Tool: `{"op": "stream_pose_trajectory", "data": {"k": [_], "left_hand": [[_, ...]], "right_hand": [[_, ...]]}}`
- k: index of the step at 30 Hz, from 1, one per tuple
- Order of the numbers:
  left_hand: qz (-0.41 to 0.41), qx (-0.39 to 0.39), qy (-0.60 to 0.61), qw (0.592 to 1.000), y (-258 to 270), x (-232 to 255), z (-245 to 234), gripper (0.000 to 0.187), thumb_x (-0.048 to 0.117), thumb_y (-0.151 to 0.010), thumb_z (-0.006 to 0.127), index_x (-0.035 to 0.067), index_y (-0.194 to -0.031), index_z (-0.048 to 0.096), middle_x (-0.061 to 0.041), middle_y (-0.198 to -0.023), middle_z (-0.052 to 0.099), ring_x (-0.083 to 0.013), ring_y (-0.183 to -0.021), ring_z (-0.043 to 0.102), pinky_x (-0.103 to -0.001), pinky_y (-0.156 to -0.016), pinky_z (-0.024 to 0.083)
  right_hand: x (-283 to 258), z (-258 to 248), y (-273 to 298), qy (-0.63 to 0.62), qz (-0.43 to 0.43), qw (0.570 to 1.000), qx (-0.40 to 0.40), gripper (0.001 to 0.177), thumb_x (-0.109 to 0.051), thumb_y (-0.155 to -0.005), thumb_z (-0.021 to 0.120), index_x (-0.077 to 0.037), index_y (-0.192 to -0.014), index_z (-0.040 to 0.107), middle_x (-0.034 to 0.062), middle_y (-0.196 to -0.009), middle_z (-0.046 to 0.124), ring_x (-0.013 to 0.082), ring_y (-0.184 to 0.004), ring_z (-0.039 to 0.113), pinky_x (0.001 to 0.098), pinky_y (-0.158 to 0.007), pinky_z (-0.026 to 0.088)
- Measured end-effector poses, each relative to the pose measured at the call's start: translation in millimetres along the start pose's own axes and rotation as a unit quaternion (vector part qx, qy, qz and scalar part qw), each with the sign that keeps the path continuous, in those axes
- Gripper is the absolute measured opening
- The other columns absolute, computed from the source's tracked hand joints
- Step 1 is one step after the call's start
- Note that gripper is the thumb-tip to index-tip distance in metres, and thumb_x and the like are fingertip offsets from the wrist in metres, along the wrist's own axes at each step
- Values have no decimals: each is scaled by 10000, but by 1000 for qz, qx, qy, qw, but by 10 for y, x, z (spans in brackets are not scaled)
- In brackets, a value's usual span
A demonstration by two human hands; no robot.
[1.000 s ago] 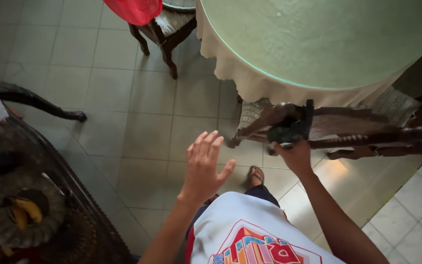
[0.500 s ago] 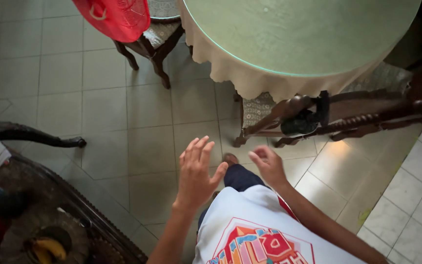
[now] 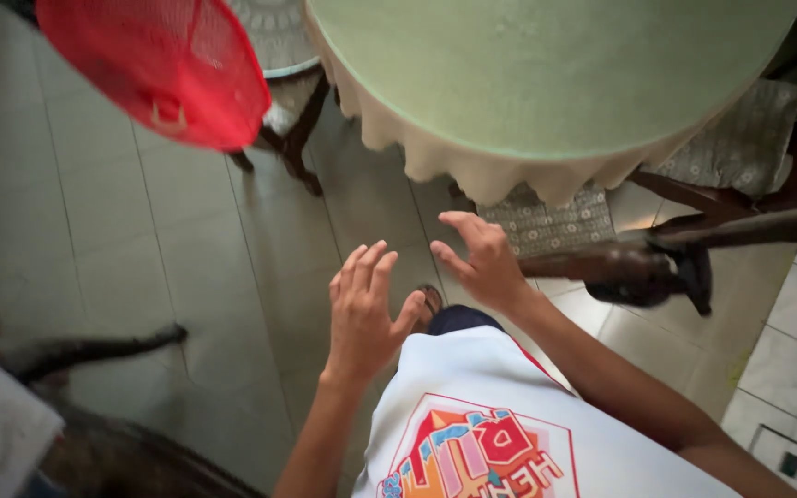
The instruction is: Cleaning a glass-top dining table by spraying it with cleaner and wiping it with a cloth.
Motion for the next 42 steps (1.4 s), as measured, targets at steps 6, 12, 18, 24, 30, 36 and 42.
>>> {"op": "stream_pose_trajectory", "data": {"k": [6, 12, 18, 24, 30, 36, 42], "left_hand": [[56, -42, -6, 998, -680, -371, 76, 579, 462, -890, 668, 91, -1328, 599, -139, -1359, 599, -368, -1310, 544, -493, -1033, 406], [148, -121, 52, 980, -1198, -438, 254, 562, 463, -917, 653, 86, -1330, 599, -139, -1350, 597, -371, -1313, 533, -492, -1013, 416], [279, -195, 95, 935, -1535, -665, 405, 595, 478, -886, 683, 79, -1319, 604, -142, -1355, 597, -369, -1323, 525, -491, -1013, 418], [392, -268, 120, 872, -1676, -1012, 265, 578, 442, -897, 666, 70, -1332, 582, -153, -1363, 577, -378, -1328, 507, -506, -1008, 418], [491, -327, 158, 792, -1432, -1166, 269, 604, 455, -865, 683, 81, -1327, 576, -143, -1366, 569, -372, -1329, 503, -506, -1011, 415], [539, -381, 208, 722, -1090, -1116, 98, 568, 461, -896, 653, 71, -1302, 589, -151, -1331, 582, -377, -1307, 520, -504, -995, 425], [579, -381, 234, 682, -847, -1316, -212, 560, 478, -914, 645, 77, -1301, 595, -155, -1330, 589, -371, -1294, 533, -492, -988, 426]], "right_hand": [[-1, -71, -389, 125, 25, 992, 8, 450, -433, -1024, 611, -95, -1318, 645, 102, -1251, 704, 292, -1153, 691, 432, -941, 497], [100, -169, -372, 182, 128, 971, 83, 488, -444, -1037, 602, -80, -1361, 635, 119, -1327, 675, 294, -1229, 650, 447, -993, 461], [52, 68, -310, 251, 247, 922, 162, 519, -477, -1030, 575, -84, -1365, 631, 127, -1326, 668, 302, -1222, 654, 475, -993, 467], [-458, 499, -319, 291, 345, 855, 256, 500, -451, -1022, 604, -65, -1337, 647, 134, -1328, 672, 318, -1207, 662, 482, -977, 486], [-1030, 970, -84, 316, 437, 784, 307, 493, -443, -996, 635, -94, -1345, 649, 100, -1348, 668, 279, -1248, 648, 450, -1019, 455], [-1467, 1378, 294, 324, 508, 718, 348, 487, -442, -994, 632, -94, -1333, 657, 105, -1326, 679, 278, -1231, 660, 466, -1005, 469], [-1965, 1792, 394, 324, 555, 668, 375, 497, -437, -1004, 627, -75, -1345, 645, 121, -1325, 674, 296, -1216, 663, 493, -1004, 476]]}}
Point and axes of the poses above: each hand's wrist, its own y-axis away from the middle knuckle, its own z-axis out of the palm, x = y × z, the point moved 9 cm from there along -y, towards the middle knuckle
